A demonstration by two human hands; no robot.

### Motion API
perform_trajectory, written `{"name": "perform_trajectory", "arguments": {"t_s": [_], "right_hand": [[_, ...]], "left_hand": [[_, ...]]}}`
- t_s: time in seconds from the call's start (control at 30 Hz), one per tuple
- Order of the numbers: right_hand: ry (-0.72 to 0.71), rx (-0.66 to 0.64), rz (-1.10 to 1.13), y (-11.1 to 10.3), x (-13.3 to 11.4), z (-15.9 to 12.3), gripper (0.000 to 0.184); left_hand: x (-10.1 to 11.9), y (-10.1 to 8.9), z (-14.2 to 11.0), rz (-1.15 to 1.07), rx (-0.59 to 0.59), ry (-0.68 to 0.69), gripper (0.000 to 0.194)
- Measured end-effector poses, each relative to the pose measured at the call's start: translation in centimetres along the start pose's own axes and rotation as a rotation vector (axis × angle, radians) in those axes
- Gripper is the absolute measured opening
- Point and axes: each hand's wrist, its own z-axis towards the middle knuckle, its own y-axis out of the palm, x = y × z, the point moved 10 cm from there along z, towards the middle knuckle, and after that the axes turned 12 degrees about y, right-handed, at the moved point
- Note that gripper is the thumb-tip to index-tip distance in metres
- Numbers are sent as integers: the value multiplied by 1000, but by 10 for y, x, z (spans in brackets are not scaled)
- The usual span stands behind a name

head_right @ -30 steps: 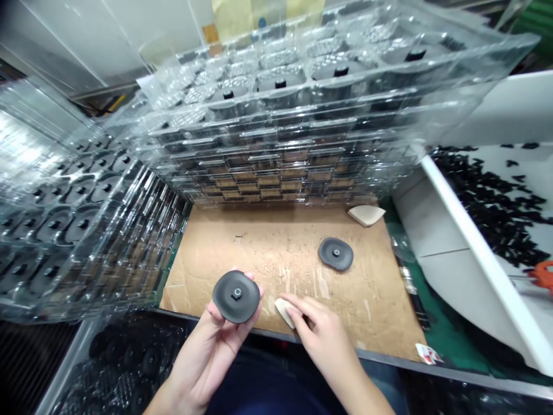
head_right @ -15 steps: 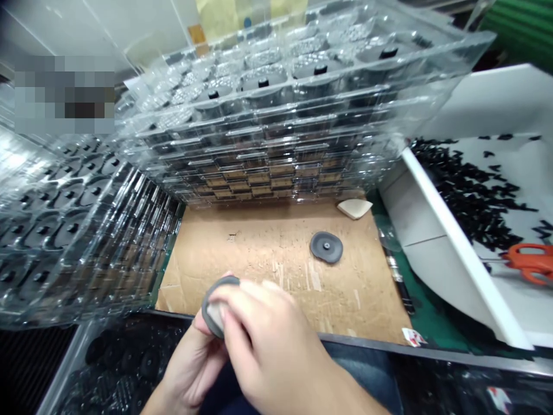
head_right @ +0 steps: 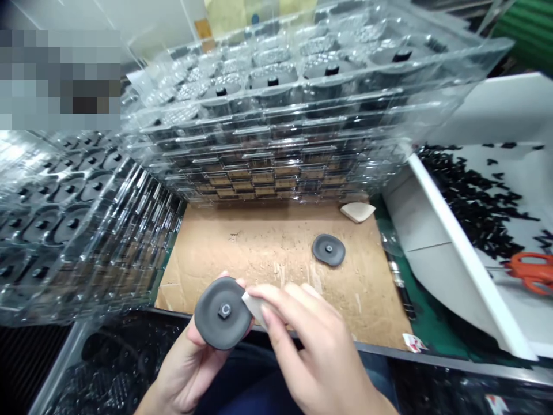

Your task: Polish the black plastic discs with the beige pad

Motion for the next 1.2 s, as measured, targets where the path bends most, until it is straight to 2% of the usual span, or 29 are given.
{"name": "perform_trajectory", "arguments": {"t_s": [0.1,0.2,0.3,0.4,0.47,0.53,0.6,0.67,0.7,0.77,0.8,0.9,1.0,1.1,1.2], "right_hand": [[139,100,99,-5,21,1,18],[150,166,87,-10,24,-2,19],[90,158,25,-7,8,-4,19],[-42,147,-49,-1,-17,-7,22],[-101,56,-35,10,-27,-7,23],[-73,-9,-17,16,-25,-6,21],[-43,17,-53,14,-22,-6,21],[-58,47,-57,10,-24,-7,23],[-64,6,-26,14,-23,-6,24],[4,-78,48,21,-9,0,22],[74,-80,65,23,5,5,21],[262,35,40,22,54,14,25],[309,45,44,39,89,8,29],[297,1,63,56,104,-4,26],[297,-1,85,49,95,-6,24]], "left_hand": [[3,3,-2,14,15,7,45],[4,2,-1,35,33,27,44],[6,-4,2,45,84,86,47],[4,-4,4,76,66,105,44],[3,-3,3,83,42,98,40],[5,-6,2,73,67,118,44],[8,-12,1,66,114,150,50],[3,-12,1,69,106,124,45],[0,-12,2,66,87,105,42],[-2,-12,4,41,69,108,40],[-1,-14,4,23,76,126,41],[2,-20,7,-3,122,152,46],[3,-22,8,-11,136,143,51],[5,-19,10,-20,103,151,54],[2,-14,9,6,75,134,53]]}}
